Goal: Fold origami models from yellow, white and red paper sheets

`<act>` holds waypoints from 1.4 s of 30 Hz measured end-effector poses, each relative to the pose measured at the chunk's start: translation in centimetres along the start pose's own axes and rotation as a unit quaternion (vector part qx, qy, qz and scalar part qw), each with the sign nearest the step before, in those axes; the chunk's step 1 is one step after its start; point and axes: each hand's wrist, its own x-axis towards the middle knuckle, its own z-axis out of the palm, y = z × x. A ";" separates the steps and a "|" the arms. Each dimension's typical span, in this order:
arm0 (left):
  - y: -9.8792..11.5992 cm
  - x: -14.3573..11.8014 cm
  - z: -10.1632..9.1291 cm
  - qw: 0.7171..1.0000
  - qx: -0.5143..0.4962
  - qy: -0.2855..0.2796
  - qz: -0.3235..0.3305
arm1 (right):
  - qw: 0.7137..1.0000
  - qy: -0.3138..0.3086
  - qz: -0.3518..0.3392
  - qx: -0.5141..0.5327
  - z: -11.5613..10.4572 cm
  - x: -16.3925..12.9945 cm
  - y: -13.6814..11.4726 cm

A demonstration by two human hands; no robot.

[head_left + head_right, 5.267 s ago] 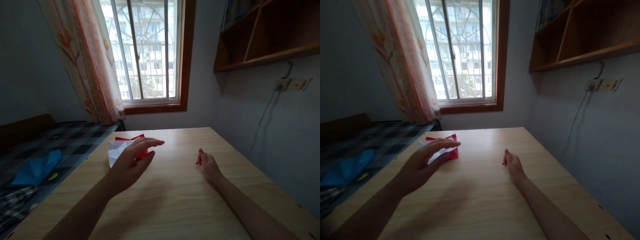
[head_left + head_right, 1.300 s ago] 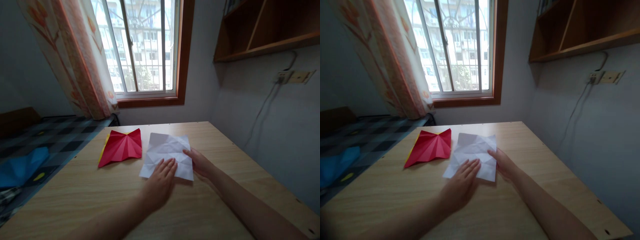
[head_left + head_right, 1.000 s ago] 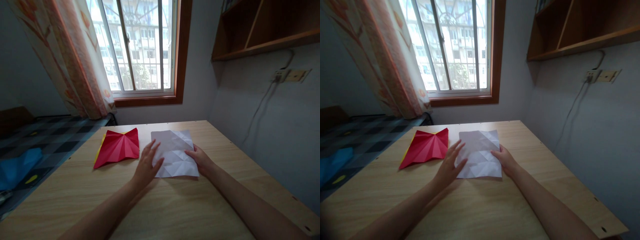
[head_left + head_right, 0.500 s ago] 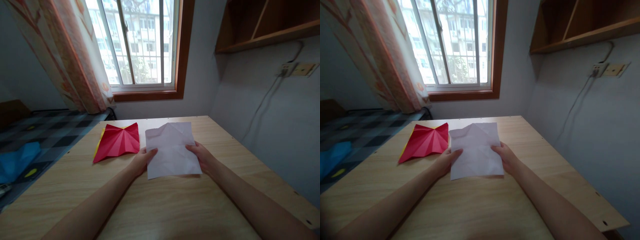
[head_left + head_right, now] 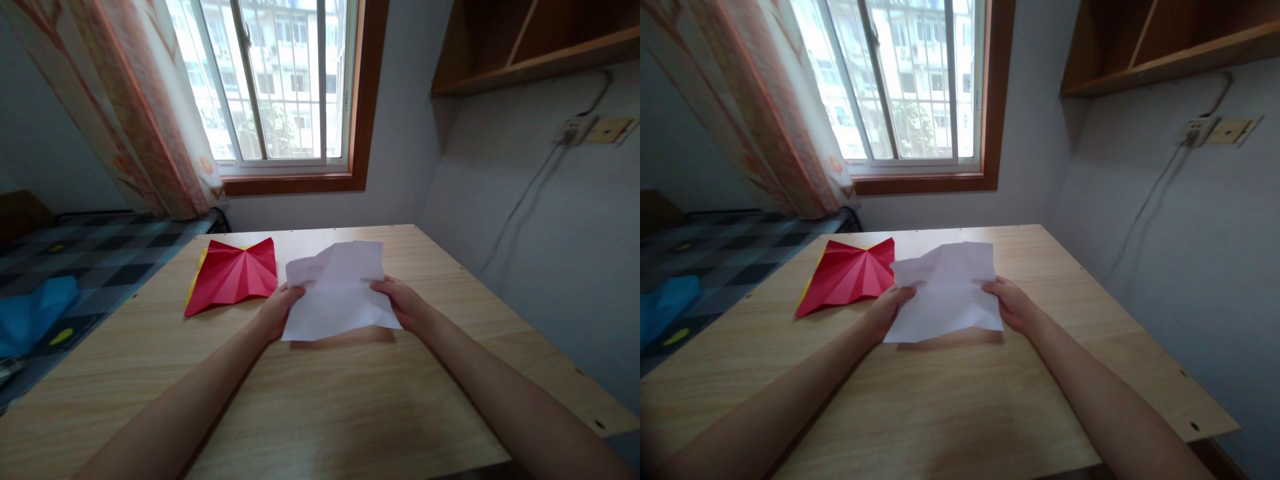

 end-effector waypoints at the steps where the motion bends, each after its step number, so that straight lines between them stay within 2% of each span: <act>1: 0.1 0.1 -0.1 1.000 -0.001 0.002 -0.002 | 1.000 -0.005 0.000 0.004 0.0 0.0 -0.1; 5: 0.3 0.3 -0.4 1.000 -0.001 -0.018 -0.017 | 1.000 -0.011 -0.011 0.002 0.1 0.0 -0.2; 13: 0.5 0.1 -0.9 0.996 -0.005 -0.089 0.008 | 0.999 -0.021 -0.028 -0.026 -0.4 0.1 -0.2; 17: 0.4 -0.1 -0.9 0.997 -0.011 -0.072 0.025 | 0.998 -0.011 -0.045 -0.047 -0.8 0.2 -0.1; 23: 0.5 0.1 -0.4 0.993 -0.095 -0.018 0.064 | 0.993 -0.010 -0.046 -0.110 -0.8 0.0 -0.1; 25: 0.4 0.1 -0.2 0.995 -0.060 -0.026 0.075 | 0.990 -0.012 -0.045 -0.133 -0.7 -0.1 -0.4; 28: 0.6 -0.2 -0.1 0.991 0.089 -0.072 0.070 | 0.986 -0.014 -0.048 -0.157 -0.6 -0.4 -1.0; 30: 0.9 -0.5 -0.1 0.968 0.212 -0.125 0.053 | 0.985 -0.012 -0.048 -0.165 -0.6 -0.5 -1.4; 32: 1.3 -0.9 -0.1 0.933 0.312 -0.171 0.049 | 0.984 -0.007 -0.042 -0.172 -0.6 -0.6 -1.6; 34: 1.6 -1.3 0.0 0.905 0.376 -0.187 0.064 | 0.984 0.002 -0.034 -0.176 -0.5 -0.7 -1.6; 36: 1.6 -1.4 0.1 0.895 0.400 -0.181 0.084 | 0.986 0.013 -0.039 -0.161 -0.3 -0.6 -1.6; 39: 1.3 -1.2 0.2 0.908 0.377 -0.153 0.103 | 0.991 0.029 -0.069 -0.110 -0.2 -0.5 -1.6; 42: 0.8 -0.7 0.0 0.918 0.351 -0.123 0.136 | 0.995 0.011 -0.053 -0.083 -0.1 -0.3 -1.7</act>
